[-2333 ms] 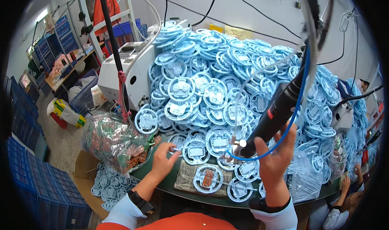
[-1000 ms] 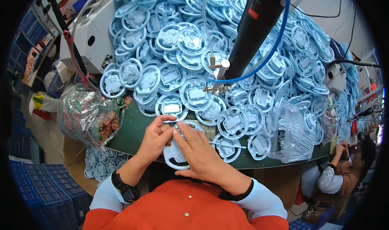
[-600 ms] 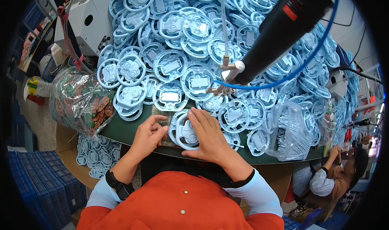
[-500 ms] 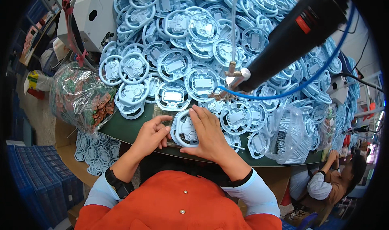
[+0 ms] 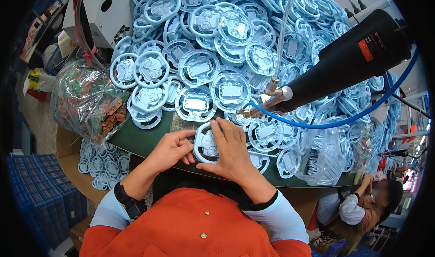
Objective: Assembling blue plastic circular components with internal circuit boards using a handheld pneumatic screwdriver.
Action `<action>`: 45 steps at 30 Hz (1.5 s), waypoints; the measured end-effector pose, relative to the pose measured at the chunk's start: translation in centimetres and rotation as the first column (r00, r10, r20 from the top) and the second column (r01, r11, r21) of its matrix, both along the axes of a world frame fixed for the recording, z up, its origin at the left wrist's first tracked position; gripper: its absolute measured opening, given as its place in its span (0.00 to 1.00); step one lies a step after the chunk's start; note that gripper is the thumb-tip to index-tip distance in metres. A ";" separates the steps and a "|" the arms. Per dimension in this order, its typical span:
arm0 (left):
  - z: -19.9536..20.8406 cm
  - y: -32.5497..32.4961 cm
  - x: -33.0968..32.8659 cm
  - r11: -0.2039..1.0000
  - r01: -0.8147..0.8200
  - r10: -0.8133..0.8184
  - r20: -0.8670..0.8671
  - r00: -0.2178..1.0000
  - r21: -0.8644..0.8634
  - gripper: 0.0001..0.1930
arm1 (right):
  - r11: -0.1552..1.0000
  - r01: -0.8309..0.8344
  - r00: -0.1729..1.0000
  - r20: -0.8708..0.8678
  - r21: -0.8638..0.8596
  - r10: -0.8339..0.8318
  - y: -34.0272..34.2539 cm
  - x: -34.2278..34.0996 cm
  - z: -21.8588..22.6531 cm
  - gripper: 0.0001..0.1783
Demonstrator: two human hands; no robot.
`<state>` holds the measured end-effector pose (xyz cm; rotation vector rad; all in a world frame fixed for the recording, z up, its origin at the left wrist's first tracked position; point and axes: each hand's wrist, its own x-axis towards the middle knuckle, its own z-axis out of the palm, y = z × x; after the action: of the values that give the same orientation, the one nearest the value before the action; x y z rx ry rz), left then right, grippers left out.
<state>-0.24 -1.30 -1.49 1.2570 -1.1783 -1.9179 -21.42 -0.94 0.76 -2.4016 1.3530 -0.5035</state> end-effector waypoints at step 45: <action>-0.4 0.1 -0.2 0.135 0.279 0.313 0.308 0.899 -0.951 0.15 | 0.998 0.065 0.349 0.937 0.000 -0.023 -7.1 -5.5 13.1 0.26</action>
<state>-0.47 -1.17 -1.90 0.8024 -2.1140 -0.2925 -26.91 -8.02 13.82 -1.4820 0.7984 -1.6274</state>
